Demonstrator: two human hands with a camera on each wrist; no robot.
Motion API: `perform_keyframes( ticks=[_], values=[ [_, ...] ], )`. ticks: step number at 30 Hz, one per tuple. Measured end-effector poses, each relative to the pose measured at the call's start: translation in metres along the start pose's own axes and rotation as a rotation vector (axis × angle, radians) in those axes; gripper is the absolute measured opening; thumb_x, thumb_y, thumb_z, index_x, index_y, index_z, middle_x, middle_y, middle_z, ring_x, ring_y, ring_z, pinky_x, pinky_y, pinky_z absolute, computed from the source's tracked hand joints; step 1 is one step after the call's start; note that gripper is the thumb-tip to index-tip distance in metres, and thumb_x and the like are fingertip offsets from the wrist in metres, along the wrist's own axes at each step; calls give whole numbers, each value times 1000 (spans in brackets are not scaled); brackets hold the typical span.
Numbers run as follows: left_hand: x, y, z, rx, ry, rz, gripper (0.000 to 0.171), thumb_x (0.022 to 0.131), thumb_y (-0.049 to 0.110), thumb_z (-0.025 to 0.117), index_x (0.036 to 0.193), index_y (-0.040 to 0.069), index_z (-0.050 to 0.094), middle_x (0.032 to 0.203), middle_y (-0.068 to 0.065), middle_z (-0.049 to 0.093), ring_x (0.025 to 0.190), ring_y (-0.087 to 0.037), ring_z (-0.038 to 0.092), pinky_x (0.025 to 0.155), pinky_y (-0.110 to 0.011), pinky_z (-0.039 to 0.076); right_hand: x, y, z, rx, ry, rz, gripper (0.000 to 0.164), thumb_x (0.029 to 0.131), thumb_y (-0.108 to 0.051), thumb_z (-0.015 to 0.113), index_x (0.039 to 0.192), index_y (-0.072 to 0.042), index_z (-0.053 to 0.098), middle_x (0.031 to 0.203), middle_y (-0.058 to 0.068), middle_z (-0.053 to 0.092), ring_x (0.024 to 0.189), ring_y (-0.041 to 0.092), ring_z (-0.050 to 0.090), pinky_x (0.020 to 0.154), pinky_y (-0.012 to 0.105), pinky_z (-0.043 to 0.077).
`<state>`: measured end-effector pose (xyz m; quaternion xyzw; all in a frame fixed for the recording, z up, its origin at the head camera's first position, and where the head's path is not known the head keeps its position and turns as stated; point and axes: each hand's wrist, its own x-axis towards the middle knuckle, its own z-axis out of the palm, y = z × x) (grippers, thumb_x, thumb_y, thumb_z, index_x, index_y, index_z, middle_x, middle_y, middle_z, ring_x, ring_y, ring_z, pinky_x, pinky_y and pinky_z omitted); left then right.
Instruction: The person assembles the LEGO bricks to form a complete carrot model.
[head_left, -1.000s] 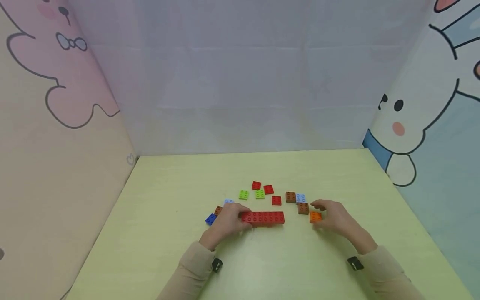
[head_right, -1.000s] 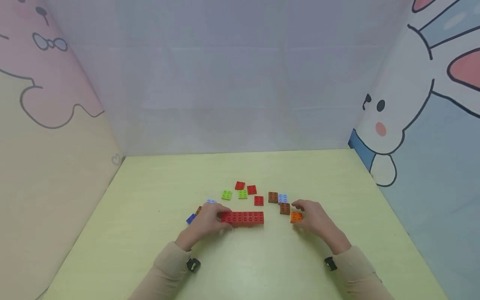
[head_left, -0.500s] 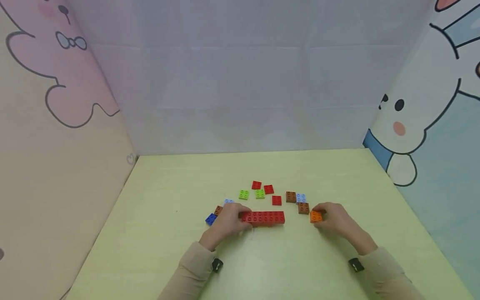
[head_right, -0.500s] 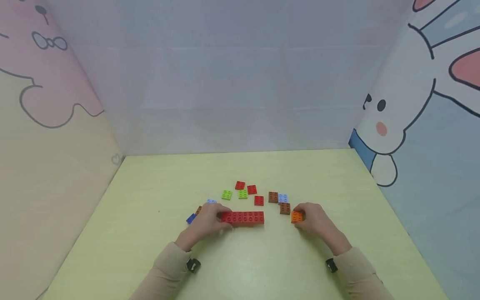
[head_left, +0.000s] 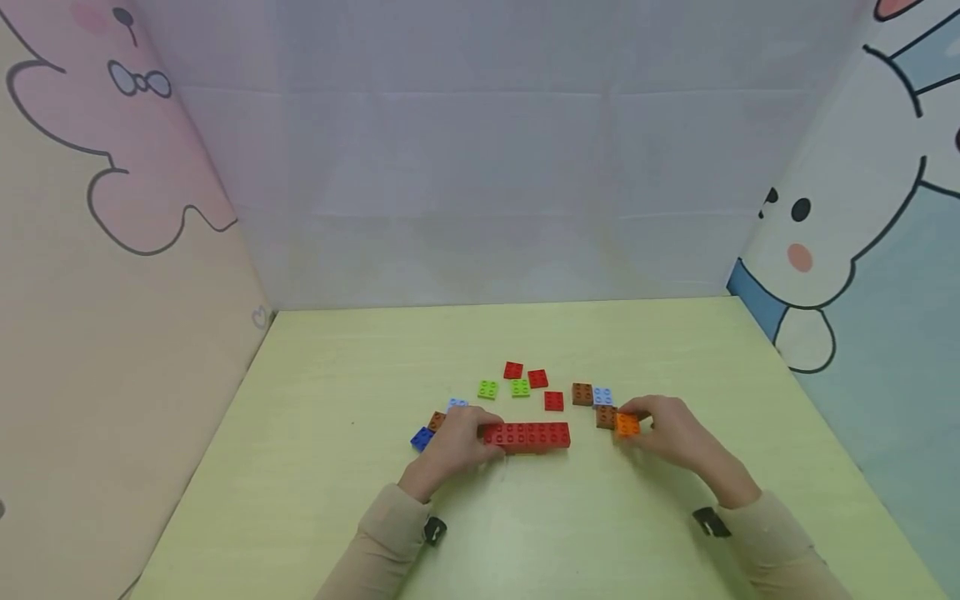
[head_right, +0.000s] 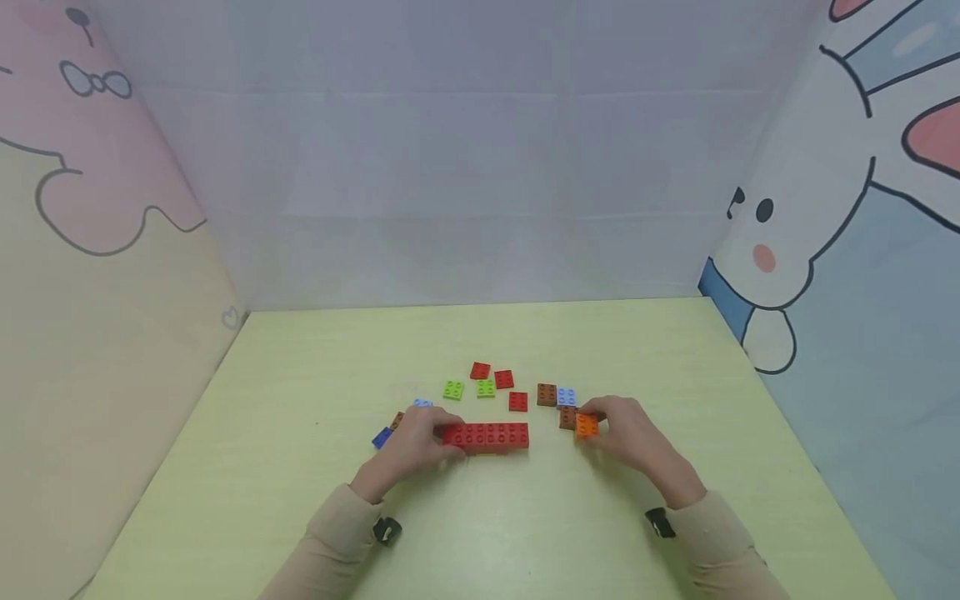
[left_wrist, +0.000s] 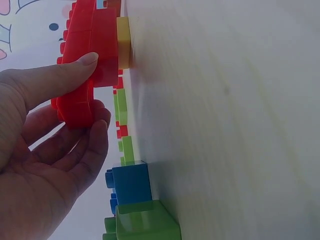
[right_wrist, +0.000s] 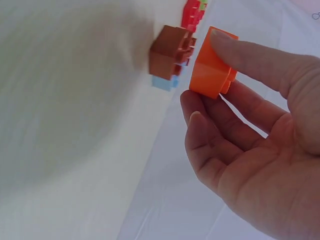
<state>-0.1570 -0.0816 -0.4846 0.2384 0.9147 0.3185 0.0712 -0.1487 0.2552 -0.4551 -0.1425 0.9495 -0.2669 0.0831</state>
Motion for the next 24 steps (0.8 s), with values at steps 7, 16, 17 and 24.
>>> perform_keyframes(
  ticks=[7, 16, 17, 24],
  values=[
    [-1, 1, -1, -11, -2, 6, 35, 77, 22, 81, 109, 11, 73, 95, 7, 65, 83, -8, 53, 75, -30, 42, 3, -16, -2, 24, 8, -56, 33, 79, -10, 77, 110, -3, 69, 102, 5, 66, 95, 27, 59, 78, 44, 49],
    [0, 0, 0, 3, -1, 8, 35, 77, 22, 81, 109, 12, 73, 93, 9, 64, 81, -8, 53, 75, -30, 42, 10, -35, 4, 39, 7, -90, 34, 77, -10, 79, 109, -2, 69, 100, 4, 66, 92, 25, 59, 76, 40, 50],
    [0, -1, 0, 4, -1, 5, 35, 77, 22, 81, 109, 13, 73, 93, 9, 64, 81, -8, 53, 75, -30, 42, 11, -37, 5, 38, 10, -92, 34, 77, -11, 80, 108, -3, 69, 99, 3, 65, 90, 24, 59, 74, 38, 50],
    [0, 0, 0, 7, -3, -7, 35, 77, 23, 81, 110, 13, 73, 93, 9, 64, 82, -9, 53, 76, -31, 41, 14, -46, 9, 63, -2, -104, 35, 77, -11, 80, 110, -6, 69, 95, 0, 62, 77, 19, 50, 65, 33, 45]
  ],
)
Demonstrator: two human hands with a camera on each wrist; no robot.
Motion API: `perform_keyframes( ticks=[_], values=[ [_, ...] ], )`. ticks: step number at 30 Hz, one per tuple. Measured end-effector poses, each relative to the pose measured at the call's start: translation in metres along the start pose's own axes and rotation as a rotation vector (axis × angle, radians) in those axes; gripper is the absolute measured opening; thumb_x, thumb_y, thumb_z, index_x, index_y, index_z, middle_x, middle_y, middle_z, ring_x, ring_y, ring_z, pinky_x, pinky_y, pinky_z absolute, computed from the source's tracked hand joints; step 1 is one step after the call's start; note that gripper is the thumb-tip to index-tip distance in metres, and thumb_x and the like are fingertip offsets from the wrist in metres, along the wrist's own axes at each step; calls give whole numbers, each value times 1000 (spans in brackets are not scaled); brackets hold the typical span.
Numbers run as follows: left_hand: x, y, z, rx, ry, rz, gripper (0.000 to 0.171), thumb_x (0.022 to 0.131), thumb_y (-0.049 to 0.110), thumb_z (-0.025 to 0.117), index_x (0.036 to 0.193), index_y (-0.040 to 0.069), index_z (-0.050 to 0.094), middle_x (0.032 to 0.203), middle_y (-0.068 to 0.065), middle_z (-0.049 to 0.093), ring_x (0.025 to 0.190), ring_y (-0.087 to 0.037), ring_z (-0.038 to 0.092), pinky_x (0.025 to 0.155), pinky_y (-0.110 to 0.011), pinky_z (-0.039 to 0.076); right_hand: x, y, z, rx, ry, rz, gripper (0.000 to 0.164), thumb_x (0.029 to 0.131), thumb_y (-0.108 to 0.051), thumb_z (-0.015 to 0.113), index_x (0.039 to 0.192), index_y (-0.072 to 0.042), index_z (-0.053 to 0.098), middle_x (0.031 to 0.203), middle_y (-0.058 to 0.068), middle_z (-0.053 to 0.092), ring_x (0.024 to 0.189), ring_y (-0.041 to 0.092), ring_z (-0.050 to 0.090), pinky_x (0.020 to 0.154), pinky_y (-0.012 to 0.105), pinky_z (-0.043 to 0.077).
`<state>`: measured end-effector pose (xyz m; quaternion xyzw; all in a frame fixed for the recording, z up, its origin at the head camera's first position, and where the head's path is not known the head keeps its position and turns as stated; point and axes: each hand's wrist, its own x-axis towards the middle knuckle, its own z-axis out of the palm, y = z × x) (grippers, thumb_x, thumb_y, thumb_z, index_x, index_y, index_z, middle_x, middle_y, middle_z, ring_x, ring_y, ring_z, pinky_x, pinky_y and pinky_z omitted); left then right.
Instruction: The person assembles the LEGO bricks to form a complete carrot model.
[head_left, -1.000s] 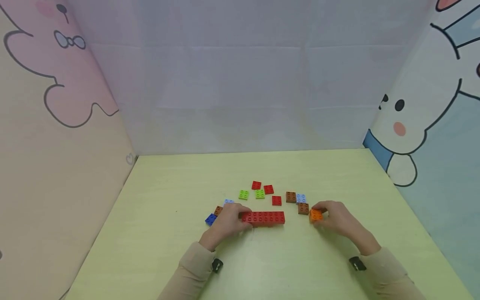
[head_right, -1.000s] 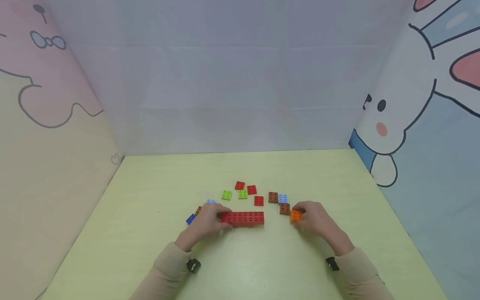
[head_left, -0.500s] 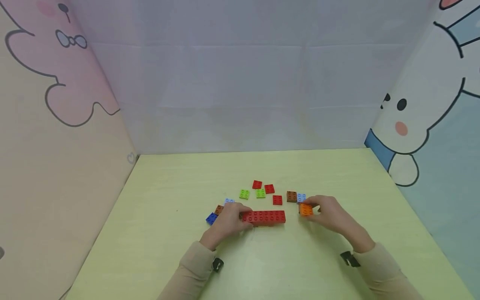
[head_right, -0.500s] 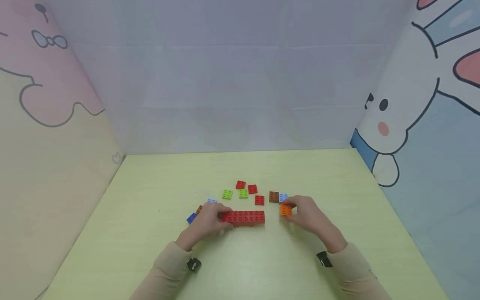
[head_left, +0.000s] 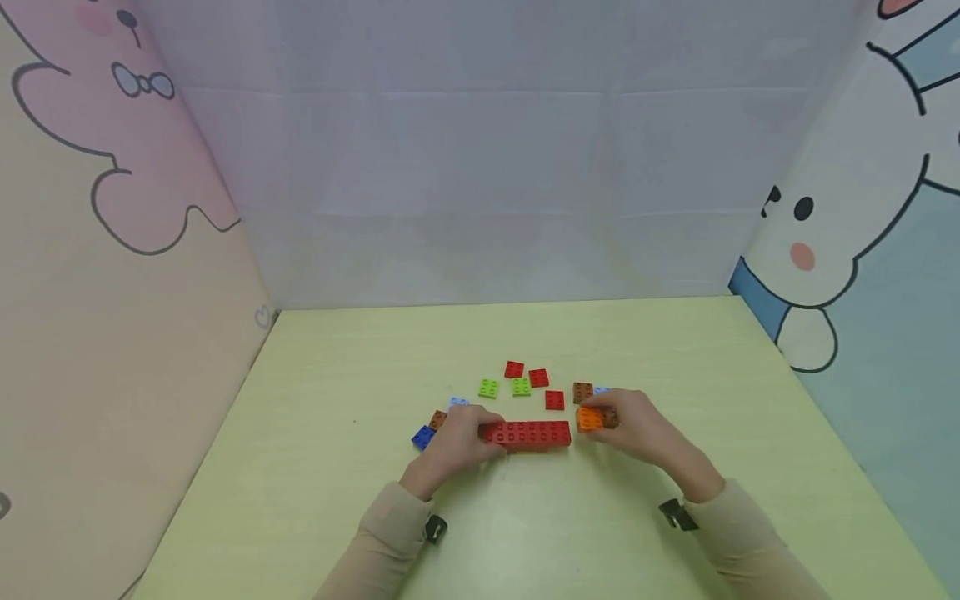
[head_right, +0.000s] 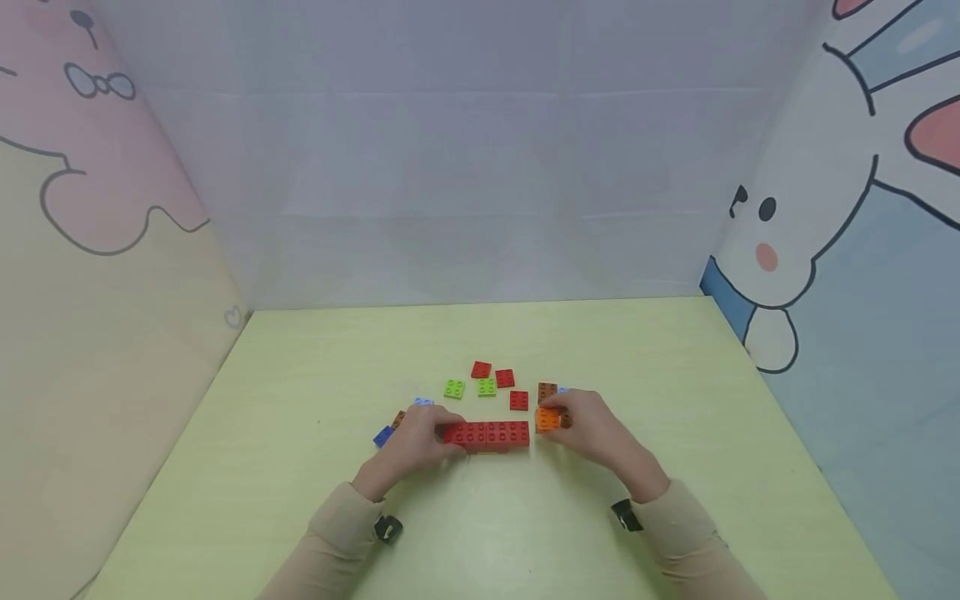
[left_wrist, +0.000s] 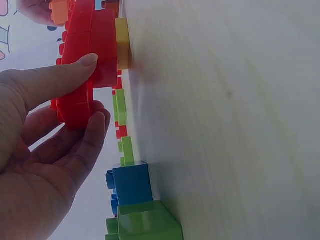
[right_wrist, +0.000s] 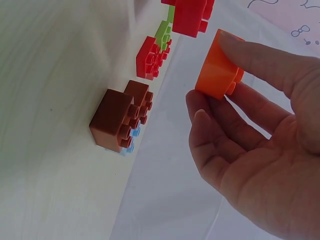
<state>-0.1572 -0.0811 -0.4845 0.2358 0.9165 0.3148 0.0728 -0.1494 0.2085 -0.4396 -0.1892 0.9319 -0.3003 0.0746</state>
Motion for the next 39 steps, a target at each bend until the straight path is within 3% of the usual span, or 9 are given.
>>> perform_keyframes(
  ticks=[6, 12, 16, 28, 39],
  values=[
    [1, -1, 0, 2, 7, 1, 35, 77, 22, 81, 110, 13, 73, 94, 8, 65, 83, -9, 54, 77, -31, 41, 5, -5, 7, 23, 5, -37, 34, 77, -9, 79, 109, -6, 70, 98, 0, 64, 81, 19, 56, 69, 34, 49],
    [1, 0, 0, -10, 2, -4, 33, 77, 22, 81, 109, 13, 73, 93, 8, 64, 81, -9, 54, 74, -30, 42, 8, -12, 15, 27, -3, 0, 35, 76, -11, 80, 110, -7, 70, 98, -2, 64, 87, 20, 56, 69, 32, 47],
    [2, 0, 0, -15, -1, -9, 33, 77, 21, 81, 109, 13, 73, 93, 8, 64, 82, -8, 54, 74, -29, 42, 10, -14, 19, 26, 0, -21, 35, 76, -13, 80, 110, -7, 70, 99, -2, 66, 91, 19, 58, 73, 33, 49],
    [1, 0, 0, -5, -2, -11, 34, 77, 21, 81, 110, 13, 73, 95, 7, 65, 84, -9, 54, 76, -30, 42, 11, -14, 29, 46, 26, -65, 37, 76, -10, 81, 111, -6, 70, 101, -1, 67, 91, 19, 59, 72, 33, 50],
    [0, 2, -1, -10, -9, -29, 35, 77, 23, 81, 110, 13, 73, 95, 7, 65, 84, -9, 53, 77, -31, 41, 11, -11, 37, 109, 37, -42, 38, 76, -7, 80, 112, -5, 68, 102, 2, 65, 88, 20, 62, 71, 33, 53]
  ],
)
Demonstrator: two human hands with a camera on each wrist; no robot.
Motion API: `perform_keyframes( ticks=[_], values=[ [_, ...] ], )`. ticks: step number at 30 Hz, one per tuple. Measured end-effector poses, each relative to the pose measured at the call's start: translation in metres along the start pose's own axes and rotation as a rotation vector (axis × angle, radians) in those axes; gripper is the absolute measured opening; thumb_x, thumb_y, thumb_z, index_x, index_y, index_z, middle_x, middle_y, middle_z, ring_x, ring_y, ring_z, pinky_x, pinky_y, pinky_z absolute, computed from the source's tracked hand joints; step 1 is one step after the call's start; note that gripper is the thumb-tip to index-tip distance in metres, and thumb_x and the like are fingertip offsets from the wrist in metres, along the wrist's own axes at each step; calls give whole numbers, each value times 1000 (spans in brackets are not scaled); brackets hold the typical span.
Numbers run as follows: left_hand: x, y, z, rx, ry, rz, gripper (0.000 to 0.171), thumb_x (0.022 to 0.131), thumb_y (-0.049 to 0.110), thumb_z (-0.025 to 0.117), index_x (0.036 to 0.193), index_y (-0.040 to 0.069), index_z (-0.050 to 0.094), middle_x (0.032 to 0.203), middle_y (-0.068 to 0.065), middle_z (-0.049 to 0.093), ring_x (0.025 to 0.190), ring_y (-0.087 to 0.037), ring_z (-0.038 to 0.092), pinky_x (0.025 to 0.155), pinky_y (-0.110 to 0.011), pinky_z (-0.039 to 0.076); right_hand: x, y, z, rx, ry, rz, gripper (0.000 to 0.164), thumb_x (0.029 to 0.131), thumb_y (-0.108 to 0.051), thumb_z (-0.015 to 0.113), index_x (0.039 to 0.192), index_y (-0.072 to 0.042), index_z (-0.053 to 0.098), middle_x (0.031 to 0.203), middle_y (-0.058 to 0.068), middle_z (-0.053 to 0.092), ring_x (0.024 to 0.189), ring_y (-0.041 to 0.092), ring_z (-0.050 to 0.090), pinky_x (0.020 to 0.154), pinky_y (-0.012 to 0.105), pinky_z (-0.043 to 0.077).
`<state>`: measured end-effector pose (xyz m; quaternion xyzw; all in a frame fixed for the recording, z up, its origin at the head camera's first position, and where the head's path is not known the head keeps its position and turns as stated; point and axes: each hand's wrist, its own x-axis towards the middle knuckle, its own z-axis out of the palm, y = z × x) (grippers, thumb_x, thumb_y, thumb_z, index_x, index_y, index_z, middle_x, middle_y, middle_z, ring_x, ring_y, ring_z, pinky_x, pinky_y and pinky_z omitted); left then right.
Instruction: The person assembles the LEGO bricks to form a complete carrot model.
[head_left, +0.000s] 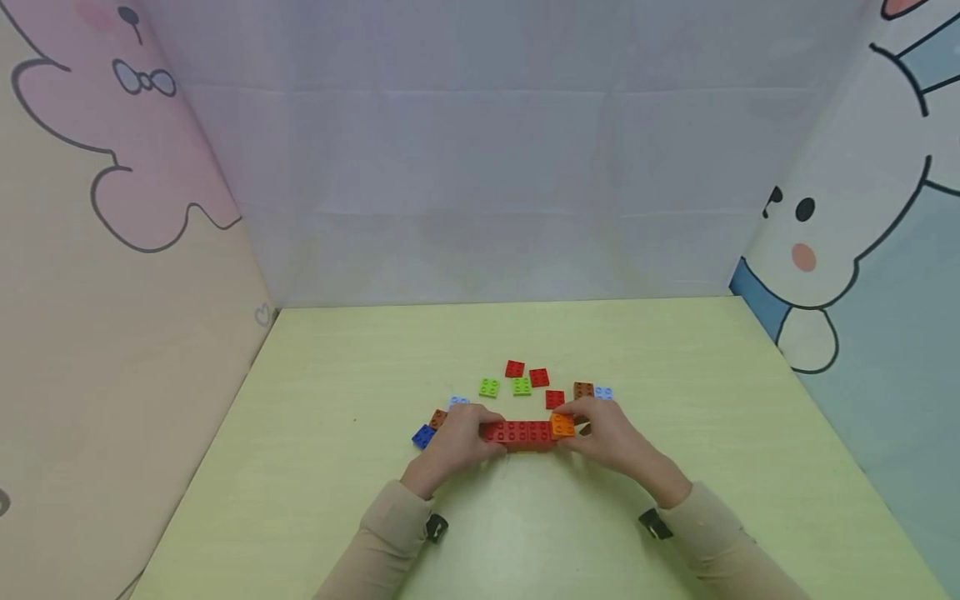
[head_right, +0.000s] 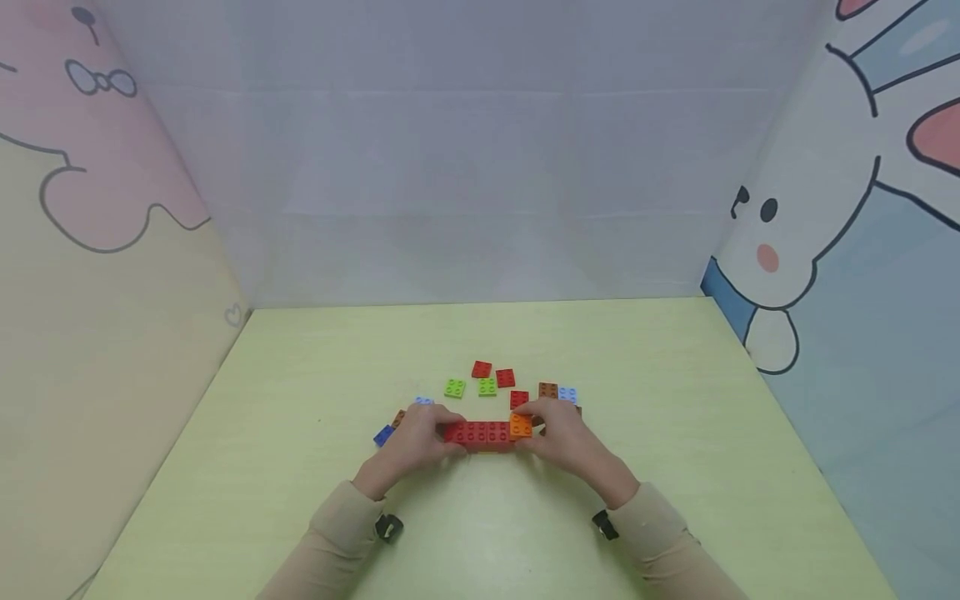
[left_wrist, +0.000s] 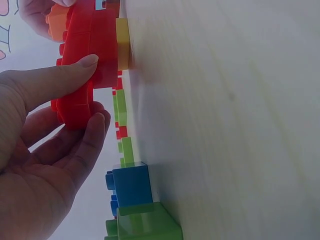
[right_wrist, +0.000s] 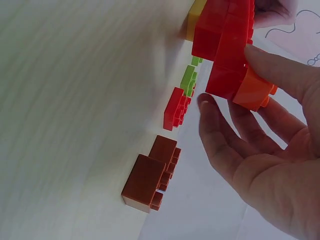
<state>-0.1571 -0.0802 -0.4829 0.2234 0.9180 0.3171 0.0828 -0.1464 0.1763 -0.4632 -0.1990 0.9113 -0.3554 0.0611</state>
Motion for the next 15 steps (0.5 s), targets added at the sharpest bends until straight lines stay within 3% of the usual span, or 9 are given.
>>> perform_keyframes(
  ticks=[7, 15],
  values=[
    [0, 0, 1, 5, 5, 7, 36, 77, 23, 81, 110, 12, 73, 95, 7, 65, 83, -9, 53, 77, -32, 41, -1, 4, 3, 37, -41, 14, 41, 79, -6, 77, 118, -3, 64, 113, 13, 63, 85, 22, 65, 70, 31, 53],
    [0, 0, 2, 2, 8, 4, 35, 76, 22, 81, 110, 12, 73, 94, 7, 65, 84, -10, 52, 79, -34, 39, 1, 2, 4, 74, -33, 63, 42, 77, -5, 79, 117, -3, 66, 113, 13, 62, 81, 20, 65, 68, 29, 53]
  ],
)
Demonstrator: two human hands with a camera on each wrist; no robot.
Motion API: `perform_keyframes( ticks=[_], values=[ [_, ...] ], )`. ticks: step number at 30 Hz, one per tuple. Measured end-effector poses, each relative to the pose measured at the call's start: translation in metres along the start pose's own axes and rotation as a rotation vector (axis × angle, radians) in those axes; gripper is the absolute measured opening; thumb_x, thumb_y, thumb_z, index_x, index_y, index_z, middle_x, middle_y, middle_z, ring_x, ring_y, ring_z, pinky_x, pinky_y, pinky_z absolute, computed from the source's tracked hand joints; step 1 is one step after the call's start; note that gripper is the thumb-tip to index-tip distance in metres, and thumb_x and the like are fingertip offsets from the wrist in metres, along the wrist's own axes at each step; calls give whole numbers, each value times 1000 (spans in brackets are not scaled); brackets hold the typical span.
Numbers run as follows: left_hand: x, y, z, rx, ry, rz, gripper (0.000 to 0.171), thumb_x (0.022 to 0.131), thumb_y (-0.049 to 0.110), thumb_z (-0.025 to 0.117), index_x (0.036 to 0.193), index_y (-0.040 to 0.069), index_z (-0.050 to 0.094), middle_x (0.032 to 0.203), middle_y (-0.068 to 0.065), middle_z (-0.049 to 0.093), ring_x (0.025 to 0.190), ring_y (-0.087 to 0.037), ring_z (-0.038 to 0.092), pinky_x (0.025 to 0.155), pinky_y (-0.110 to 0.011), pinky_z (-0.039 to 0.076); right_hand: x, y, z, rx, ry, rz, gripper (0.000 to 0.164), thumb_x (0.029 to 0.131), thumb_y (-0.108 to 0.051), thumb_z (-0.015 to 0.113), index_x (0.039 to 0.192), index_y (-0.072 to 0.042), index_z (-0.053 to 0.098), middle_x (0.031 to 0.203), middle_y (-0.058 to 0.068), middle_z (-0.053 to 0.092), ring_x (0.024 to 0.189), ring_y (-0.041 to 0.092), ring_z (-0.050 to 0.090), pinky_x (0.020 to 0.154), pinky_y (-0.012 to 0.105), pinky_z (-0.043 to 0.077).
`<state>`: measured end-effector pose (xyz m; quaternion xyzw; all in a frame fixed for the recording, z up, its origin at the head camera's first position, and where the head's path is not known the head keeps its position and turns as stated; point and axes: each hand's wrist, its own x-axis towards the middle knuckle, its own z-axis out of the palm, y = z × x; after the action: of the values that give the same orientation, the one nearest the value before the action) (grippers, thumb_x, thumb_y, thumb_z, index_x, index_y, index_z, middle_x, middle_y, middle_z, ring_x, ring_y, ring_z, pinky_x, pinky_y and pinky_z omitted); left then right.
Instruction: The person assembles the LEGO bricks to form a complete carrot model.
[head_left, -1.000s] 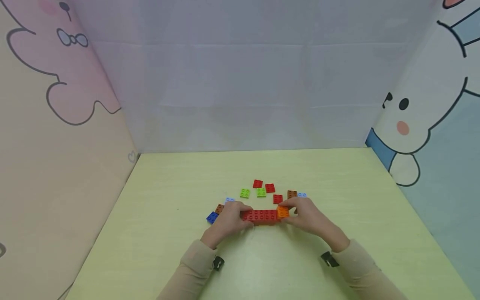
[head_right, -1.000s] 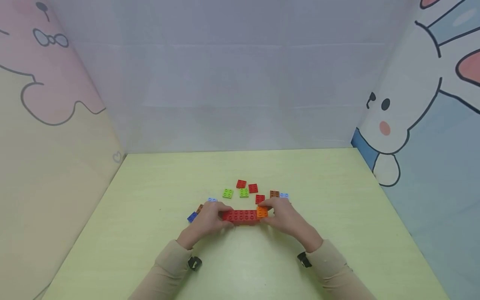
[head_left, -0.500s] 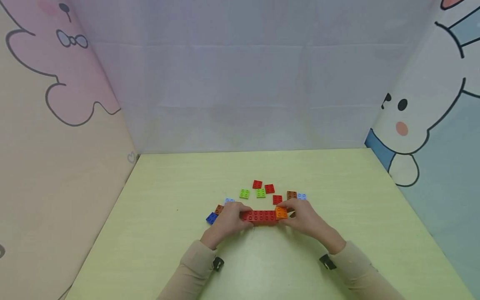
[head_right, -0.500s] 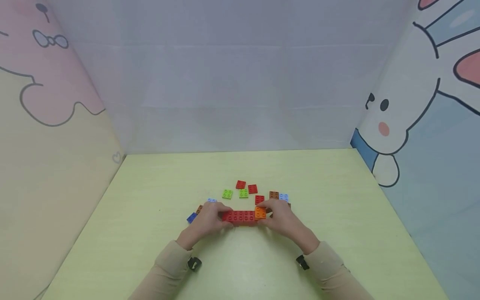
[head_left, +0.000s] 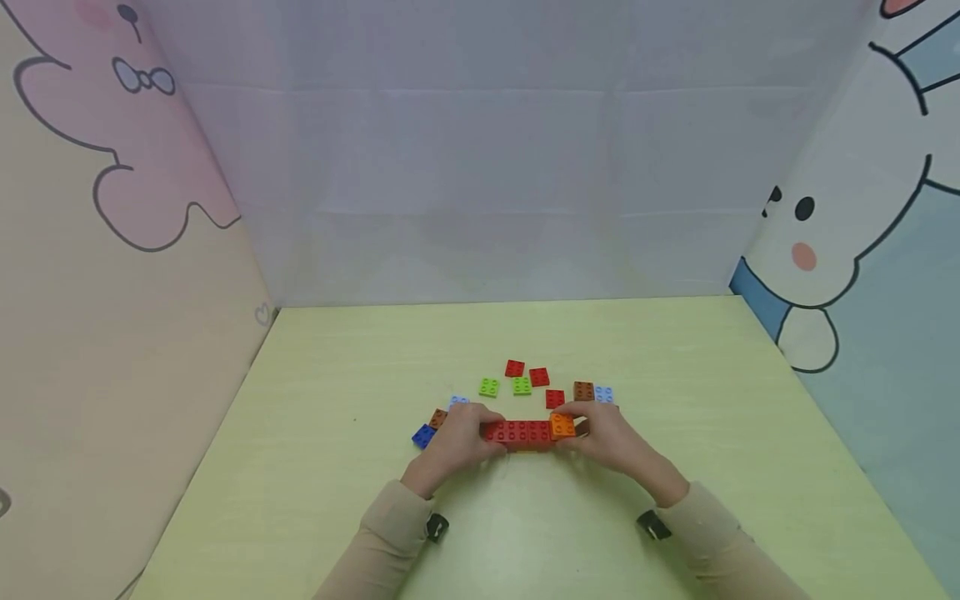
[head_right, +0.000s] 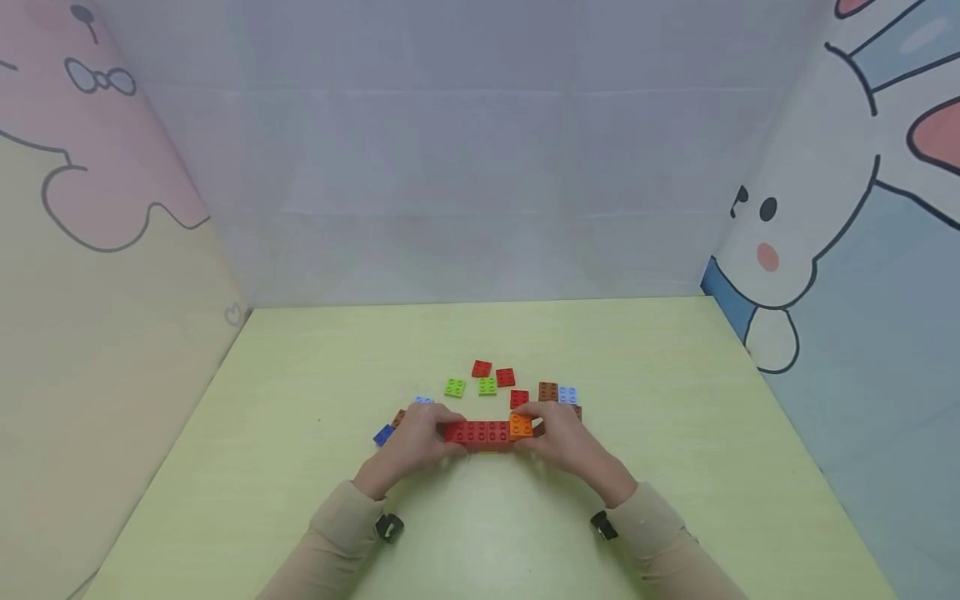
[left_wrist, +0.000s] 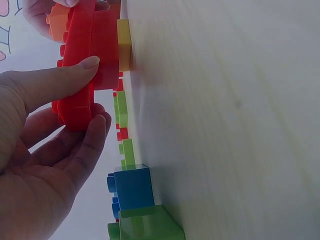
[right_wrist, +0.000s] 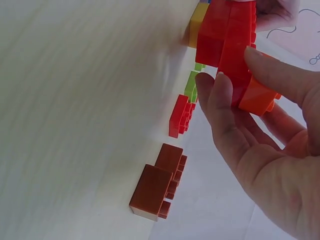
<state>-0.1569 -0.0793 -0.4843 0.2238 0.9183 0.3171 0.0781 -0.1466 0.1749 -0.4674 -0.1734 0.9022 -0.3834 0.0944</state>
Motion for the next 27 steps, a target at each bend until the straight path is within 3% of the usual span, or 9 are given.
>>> perform_keyframes(
  ticks=[7, 15, 27],
  values=[
    [0, 0, 0, 3, -3, 3, 35, 76, 20, 82, 109, 12, 73, 94, 7, 64, 84, -10, 52, 80, -34, 40, 2, -6, -1, 6, -3, 58, 41, 75, -5, 80, 114, -2, 68, 113, 11, 62, 79, 19, 65, 67, 30, 53],
    [0, 0, -1, -14, 3, 20, 34, 76, 18, 82, 108, 11, 74, 93, 6, 65, 83, -11, 53, 76, -31, 42, 4, -12, 1, -79, -8, 74, 42, 75, -4, 80, 115, -2, 68, 112, 9, 64, 76, 15, 62, 65, 27, 52],
    [1, 0, -1, -7, -4, -4, 35, 75, 20, 82, 109, 12, 74, 94, 7, 64, 84, -10, 52, 79, -33, 41, 5, -13, 0, -65, -14, 81, 39, 74, -3, 81, 111, -3, 69, 108, 7, 63, 79, 18, 61, 65, 30, 52]
  ],
)
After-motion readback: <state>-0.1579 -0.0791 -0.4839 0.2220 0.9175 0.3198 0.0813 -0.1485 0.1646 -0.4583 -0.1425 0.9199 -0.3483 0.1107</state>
